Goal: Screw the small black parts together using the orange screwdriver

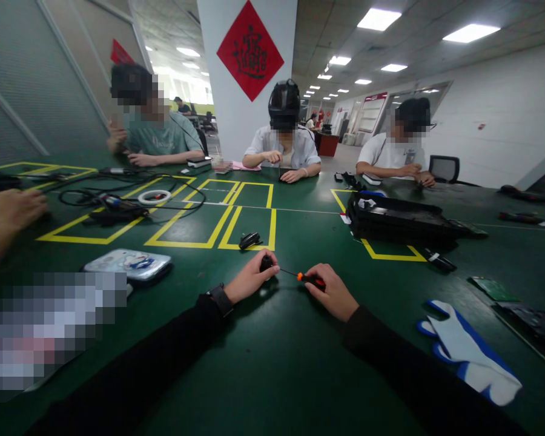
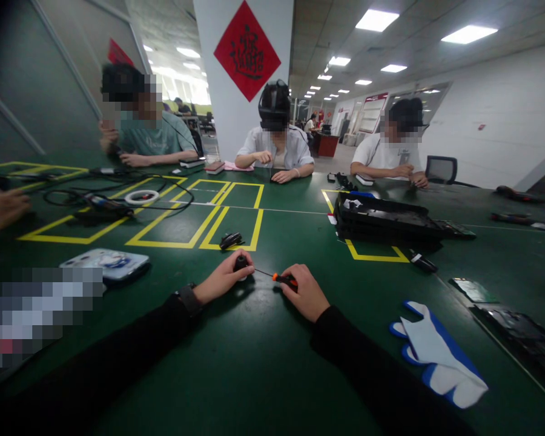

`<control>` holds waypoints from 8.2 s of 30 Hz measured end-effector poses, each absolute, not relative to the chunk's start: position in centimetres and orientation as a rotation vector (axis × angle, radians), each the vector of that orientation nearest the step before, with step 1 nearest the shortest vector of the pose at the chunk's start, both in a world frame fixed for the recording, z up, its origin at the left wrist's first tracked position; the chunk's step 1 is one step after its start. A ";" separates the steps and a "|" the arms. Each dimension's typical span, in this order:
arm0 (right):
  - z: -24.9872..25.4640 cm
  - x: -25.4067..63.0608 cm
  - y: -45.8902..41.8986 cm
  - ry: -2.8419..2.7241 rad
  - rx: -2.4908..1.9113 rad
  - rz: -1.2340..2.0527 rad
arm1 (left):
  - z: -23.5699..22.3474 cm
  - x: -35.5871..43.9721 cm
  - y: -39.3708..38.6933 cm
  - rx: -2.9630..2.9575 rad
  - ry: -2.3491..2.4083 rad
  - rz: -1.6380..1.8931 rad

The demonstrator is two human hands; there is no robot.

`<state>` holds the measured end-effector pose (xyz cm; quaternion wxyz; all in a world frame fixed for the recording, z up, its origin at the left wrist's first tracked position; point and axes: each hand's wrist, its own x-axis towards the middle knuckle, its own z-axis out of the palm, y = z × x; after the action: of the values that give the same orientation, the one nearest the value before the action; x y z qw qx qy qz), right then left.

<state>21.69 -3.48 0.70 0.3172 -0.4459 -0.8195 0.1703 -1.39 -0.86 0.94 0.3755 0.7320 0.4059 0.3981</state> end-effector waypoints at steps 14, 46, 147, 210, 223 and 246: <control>0.7 21.6 -3.5 -2.150 -1.182 0.459 | 0.9 -1.3 -0.9 1.867 1.034 1.008; 0.8 21.5 -3.6 -2.124 -1.231 0.454 | 0.9 -1.4 -0.9 1.902 1.031 1.011; 0.6 21.9 -3.4 -2.148 -1.204 0.482 | 0.9 -1.4 -0.9 1.841 1.023 1.017; 0.6 21.9 -3.5 -2.150 -1.096 0.371 | 0.7 -1.3 -0.8 1.905 1.023 1.017; 0.9 22.0 -3.5 -2.173 -1.156 0.404 | 0.9 -1.3 -0.8 1.905 1.027 1.002; 1.0 20.5 -3.8 -2.268 -1.237 0.306 | 1.1 -1.2 -0.9 1.906 1.022 1.003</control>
<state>20.52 -3.83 1.05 0.2668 -0.4584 -0.8401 0.1135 -1.20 -0.92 1.08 0.3699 0.7427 0.3983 0.3910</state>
